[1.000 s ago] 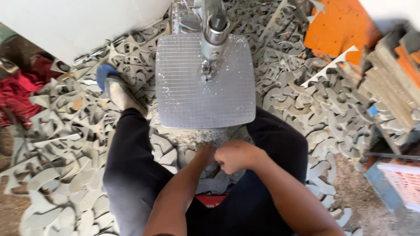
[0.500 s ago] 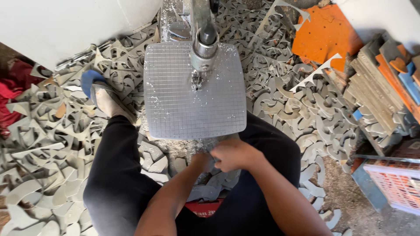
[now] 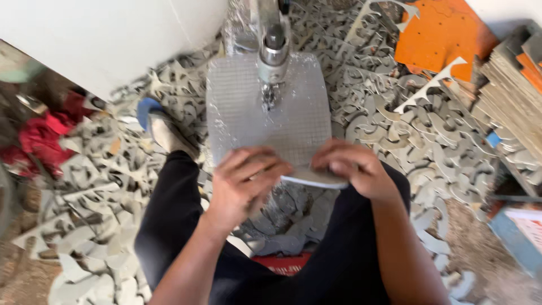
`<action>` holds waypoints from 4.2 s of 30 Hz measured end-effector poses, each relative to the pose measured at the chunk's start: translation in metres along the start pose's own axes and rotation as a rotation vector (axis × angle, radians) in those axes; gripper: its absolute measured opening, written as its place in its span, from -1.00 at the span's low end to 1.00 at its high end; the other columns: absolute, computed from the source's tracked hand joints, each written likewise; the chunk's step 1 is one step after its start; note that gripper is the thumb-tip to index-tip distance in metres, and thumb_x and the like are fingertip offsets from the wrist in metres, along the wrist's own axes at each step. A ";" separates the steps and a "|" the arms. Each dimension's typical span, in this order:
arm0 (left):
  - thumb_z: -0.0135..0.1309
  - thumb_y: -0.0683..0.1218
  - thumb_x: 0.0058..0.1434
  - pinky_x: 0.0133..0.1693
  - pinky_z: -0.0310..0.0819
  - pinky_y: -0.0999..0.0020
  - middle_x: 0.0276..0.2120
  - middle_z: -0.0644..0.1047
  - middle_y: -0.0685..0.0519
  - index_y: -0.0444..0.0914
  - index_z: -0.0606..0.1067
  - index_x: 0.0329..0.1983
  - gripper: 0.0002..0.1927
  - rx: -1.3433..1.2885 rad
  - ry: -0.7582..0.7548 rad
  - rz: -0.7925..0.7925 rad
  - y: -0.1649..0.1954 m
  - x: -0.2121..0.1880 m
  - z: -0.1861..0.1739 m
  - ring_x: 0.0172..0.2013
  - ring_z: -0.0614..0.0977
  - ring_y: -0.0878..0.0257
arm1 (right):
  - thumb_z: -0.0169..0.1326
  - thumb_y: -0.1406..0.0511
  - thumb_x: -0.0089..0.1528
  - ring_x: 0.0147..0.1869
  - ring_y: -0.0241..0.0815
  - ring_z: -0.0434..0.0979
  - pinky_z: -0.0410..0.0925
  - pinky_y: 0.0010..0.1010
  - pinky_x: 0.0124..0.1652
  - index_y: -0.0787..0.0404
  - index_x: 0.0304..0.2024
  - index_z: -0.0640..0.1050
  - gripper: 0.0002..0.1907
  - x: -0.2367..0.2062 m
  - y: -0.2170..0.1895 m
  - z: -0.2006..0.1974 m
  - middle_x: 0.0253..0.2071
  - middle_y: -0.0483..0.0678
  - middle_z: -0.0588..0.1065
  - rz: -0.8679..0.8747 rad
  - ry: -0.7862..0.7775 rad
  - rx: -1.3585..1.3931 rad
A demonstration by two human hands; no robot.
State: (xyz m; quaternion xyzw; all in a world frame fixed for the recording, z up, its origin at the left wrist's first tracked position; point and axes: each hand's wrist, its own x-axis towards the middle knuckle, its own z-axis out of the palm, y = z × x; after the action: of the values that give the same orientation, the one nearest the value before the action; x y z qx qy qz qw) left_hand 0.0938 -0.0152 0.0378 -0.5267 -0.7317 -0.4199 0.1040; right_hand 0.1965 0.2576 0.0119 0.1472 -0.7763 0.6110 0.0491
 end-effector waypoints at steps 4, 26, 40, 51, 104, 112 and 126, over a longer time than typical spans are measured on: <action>0.30 -0.18 0.08 -0.01 0.36 0.25 -0.08 0.61 0.21 -0.11 0.69 -0.07 -0.69 0.363 0.246 0.034 -0.013 -0.003 0.006 -0.06 0.58 0.19 | 0.05 0.35 0.43 -0.29 -0.19 0.49 0.37 -0.44 -0.23 0.34 -0.05 0.63 -0.81 0.011 0.018 0.021 -0.16 -0.01 0.57 -0.035 0.437 -0.266; 0.36 -0.02 0.17 -0.01 0.41 0.16 -0.03 0.60 0.07 -0.19 0.63 -0.11 -0.72 0.153 0.135 -0.298 -0.041 -0.002 -0.002 -0.05 0.61 0.06 | 0.38 0.16 0.09 0.23 0.11 0.29 0.24 -0.02 0.19 0.35 -0.07 0.64 -0.53 0.041 -0.005 0.033 0.12 0.10 0.37 -0.117 0.256 -1.037; 0.33 0.11 0.26 0.00 0.45 0.26 0.02 0.57 0.03 -0.22 0.46 0.20 -0.45 -0.034 0.178 -0.138 -0.015 0.001 0.042 -0.01 0.60 0.18 | 0.11 0.31 0.45 -0.61 -0.36 0.30 0.10 -0.51 -0.58 0.40 -0.32 0.53 -0.71 -0.002 0.020 0.046 -0.56 -0.06 0.41 0.266 0.793 0.206; 0.41 0.25 -0.07 0.05 0.37 0.19 -0.05 0.58 0.09 -0.19 0.63 -0.05 -0.39 0.071 -0.002 -0.160 -0.010 0.010 0.039 -0.01 0.56 0.15 | 0.03 0.24 0.38 -0.70 -0.28 0.45 0.15 -0.56 -0.71 0.43 -0.20 0.56 -0.68 0.010 -0.001 0.048 -0.56 0.07 0.54 0.579 0.429 0.291; 0.41 0.06 0.08 0.06 0.37 0.14 0.06 0.61 0.02 -0.29 0.62 -0.06 -0.54 0.302 0.155 -0.368 -0.034 0.008 0.023 0.03 0.60 0.07 | 0.30 0.25 0.20 0.19 -0.04 0.34 0.17 -0.13 0.24 0.16 0.02 0.69 -0.67 0.038 0.000 0.038 0.14 -0.16 0.50 -0.012 0.258 -0.990; 0.41 0.07 0.10 0.07 0.38 0.15 0.06 0.61 -0.01 -0.31 0.61 -0.06 -0.53 0.299 0.138 -0.368 -0.033 0.008 0.024 0.04 0.60 0.07 | 0.31 0.25 0.20 0.19 -0.04 0.34 0.16 -0.14 0.26 0.16 0.01 0.69 -0.67 0.037 0.001 0.036 0.14 -0.16 0.50 -0.027 0.258 -0.991; 0.38 0.08 0.11 0.11 0.32 0.13 0.11 0.61 0.07 -0.28 0.63 0.00 -0.53 0.374 0.155 -0.383 -0.031 0.008 0.027 0.06 0.56 0.10 | 0.33 0.25 0.18 0.19 -0.05 0.35 0.16 -0.16 0.22 0.14 0.00 0.69 -0.67 0.039 0.003 0.040 0.11 -0.17 0.50 -0.024 0.286 -0.996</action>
State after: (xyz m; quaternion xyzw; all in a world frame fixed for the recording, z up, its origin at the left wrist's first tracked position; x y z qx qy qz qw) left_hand 0.0714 0.0072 0.0094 -0.3168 -0.8727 -0.3284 0.1737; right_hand 0.1629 0.2135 0.0091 0.0297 -0.9568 0.1809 0.2257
